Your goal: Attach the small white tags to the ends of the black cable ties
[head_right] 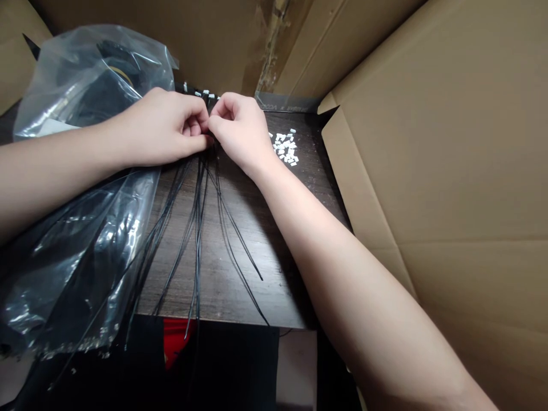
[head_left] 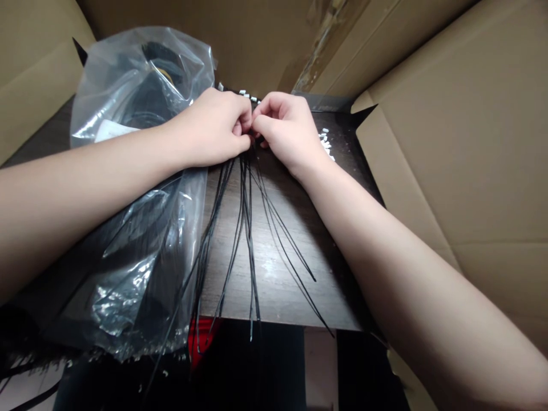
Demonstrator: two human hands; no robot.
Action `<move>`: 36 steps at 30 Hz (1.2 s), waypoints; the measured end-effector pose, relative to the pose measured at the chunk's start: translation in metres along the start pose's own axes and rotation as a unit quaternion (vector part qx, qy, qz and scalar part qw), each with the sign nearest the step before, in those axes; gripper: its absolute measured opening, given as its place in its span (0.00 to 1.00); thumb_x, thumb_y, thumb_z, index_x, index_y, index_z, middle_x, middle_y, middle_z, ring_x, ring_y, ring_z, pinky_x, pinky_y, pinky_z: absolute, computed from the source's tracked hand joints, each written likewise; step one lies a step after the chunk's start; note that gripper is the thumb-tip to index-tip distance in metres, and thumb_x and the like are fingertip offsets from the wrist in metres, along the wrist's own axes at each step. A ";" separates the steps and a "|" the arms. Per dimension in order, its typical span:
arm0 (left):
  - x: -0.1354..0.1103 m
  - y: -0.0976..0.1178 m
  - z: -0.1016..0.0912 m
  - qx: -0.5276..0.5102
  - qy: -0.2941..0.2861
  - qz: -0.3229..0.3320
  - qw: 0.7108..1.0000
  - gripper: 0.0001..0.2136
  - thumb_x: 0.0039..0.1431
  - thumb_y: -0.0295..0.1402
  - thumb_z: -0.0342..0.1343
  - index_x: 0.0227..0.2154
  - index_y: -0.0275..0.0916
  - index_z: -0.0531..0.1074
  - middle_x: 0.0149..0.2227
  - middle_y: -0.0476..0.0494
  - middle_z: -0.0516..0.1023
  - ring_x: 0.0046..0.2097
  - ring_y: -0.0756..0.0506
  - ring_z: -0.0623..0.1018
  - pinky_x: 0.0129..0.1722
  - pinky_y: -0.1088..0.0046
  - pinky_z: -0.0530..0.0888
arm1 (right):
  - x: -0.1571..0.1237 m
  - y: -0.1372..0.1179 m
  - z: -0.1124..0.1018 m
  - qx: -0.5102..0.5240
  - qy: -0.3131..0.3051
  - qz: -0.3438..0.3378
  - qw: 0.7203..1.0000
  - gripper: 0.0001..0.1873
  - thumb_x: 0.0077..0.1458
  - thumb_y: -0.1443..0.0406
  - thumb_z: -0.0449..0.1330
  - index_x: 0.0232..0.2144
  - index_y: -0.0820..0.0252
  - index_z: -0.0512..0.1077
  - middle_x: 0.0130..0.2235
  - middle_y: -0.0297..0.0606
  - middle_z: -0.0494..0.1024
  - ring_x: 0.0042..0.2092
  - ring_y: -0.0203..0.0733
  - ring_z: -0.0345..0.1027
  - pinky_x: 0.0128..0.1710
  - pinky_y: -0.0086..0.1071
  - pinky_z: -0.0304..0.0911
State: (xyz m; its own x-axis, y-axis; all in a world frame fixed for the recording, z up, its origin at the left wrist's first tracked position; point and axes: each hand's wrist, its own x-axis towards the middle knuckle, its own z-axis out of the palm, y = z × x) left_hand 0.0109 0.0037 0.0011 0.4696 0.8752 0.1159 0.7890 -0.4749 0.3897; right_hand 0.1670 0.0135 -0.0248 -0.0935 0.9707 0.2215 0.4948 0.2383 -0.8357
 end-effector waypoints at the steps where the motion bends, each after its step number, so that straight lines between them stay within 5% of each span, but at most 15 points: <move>1: -0.001 0.001 -0.001 0.007 -0.001 0.004 1.000 0.11 0.52 0.36 0.53 0.35 0.39 0.77 0.35 0.44 0.81 0.43 0.41 0.78 0.49 0.64 0.72 | 0.000 -0.001 0.000 0.002 0.000 0.004 1.000 0.14 0.47 0.79 0.56 0.19 0.56 0.64 0.25 0.32 0.72 0.30 0.36 0.65 0.29 0.31 0.60; 6: -0.003 0.003 -0.001 0.033 -0.002 0.020 0.999 0.14 0.56 0.35 0.52 0.39 0.34 0.78 0.36 0.42 0.81 0.38 0.44 0.76 0.48 0.64 0.72 | 0.001 -0.003 0.000 0.003 0.002 0.018 1.000 0.16 0.46 0.80 0.56 0.18 0.55 0.63 0.24 0.31 0.71 0.29 0.36 0.64 0.29 0.31 0.60; 36: -0.002 0.004 0.000 0.057 0.005 0.039 0.998 0.15 0.54 0.39 0.50 0.38 0.40 0.78 0.39 0.42 0.82 0.38 0.42 0.74 0.46 0.62 0.70 | 0.002 0.001 0.000 -0.001 0.006 0.008 1.000 0.16 0.48 0.80 0.55 0.19 0.55 0.64 0.23 0.31 0.69 0.28 0.35 0.63 0.28 0.32 0.57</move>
State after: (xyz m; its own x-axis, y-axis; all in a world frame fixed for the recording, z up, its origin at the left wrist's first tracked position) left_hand 0.0133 -0.0003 0.0023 0.5286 0.8354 0.1506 0.7901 -0.5491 0.2726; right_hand 0.1675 0.0151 -0.0247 -0.0760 0.9739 0.2139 0.4977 0.2230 -0.8382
